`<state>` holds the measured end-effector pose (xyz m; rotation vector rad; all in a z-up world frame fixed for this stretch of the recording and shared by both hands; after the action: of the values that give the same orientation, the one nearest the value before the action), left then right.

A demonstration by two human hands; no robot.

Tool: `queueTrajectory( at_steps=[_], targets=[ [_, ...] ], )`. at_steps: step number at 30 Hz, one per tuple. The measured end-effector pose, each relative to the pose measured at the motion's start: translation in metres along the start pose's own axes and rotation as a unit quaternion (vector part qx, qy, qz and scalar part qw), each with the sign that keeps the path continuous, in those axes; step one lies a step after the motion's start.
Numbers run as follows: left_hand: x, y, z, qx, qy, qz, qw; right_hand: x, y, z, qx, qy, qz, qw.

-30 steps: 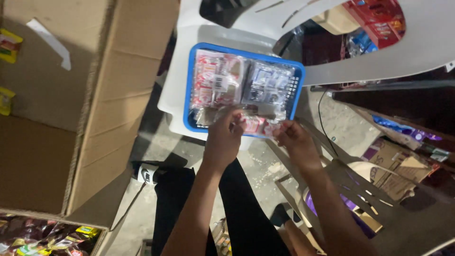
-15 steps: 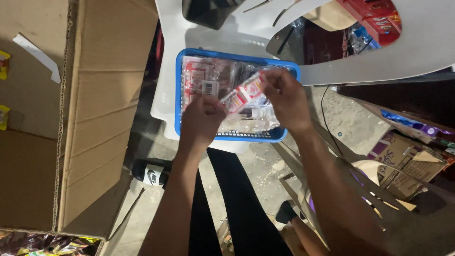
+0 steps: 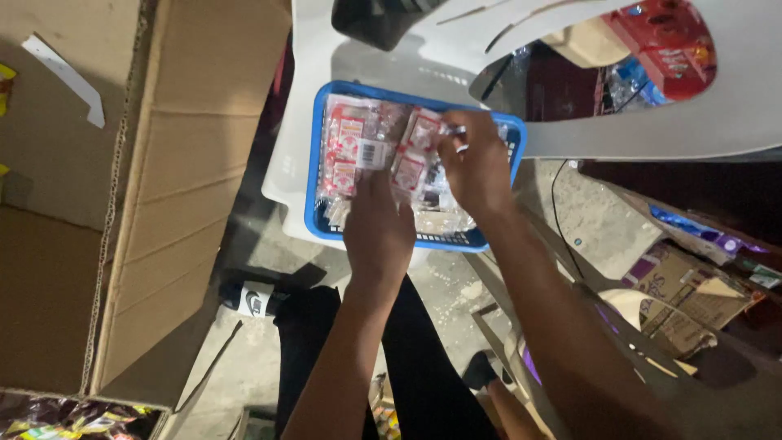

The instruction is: The person sorts various snack packets from a large cardboard box into a blue plastic basket. They pick up items like Mama Sita's and other packaged snacks, place them into the basket, and occasionally move the basket to a nearby shelf.

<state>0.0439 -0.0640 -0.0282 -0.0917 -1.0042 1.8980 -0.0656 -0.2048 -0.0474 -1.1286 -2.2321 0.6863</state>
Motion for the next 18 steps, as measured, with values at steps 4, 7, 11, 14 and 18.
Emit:
queueTrajectory(
  at_steps=[4,7,11,14,18],
  targets=[
    [0.002,0.012,0.000,-0.010,0.007,-0.018,1.000,0.000,0.009,-0.010,-0.018,-0.047,-0.021,0.999],
    [0.008,0.012,0.003,-0.051,0.009,-0.022,0.998,0.006,0.011,-0.011,-0.007,-0.077,-0.003,0.997],
    [0.000,0.005,0.010,-0.064,0.020,0.003,0.998,0.008,0.004,-0.017,0.056,-0.032,0.026,0.998],
    [-0.011,0.009,0.007,-0.018,-0.011,-0.013,1.000,0.011,0.013,-0.009,0.040,-0.015,0.017,0.999],
    [-0.016,0.018,0.002,0.017,-0.023,-0.005,1.000,0.015,0.021,0.014,-0.036,0.062,0.008,0.997]
  ],
)
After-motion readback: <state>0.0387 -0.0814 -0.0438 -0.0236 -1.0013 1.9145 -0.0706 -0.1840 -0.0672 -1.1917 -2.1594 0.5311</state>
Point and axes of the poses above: each hand's wrist, its own x-axis away from the middle knuckle, its own y-axis out of the palm, z = x × y, the point moved 8 cm from there along -x, towards the middle knuckle, and after that the axes turned 2 degrees about -z, right-handed, at the moved point
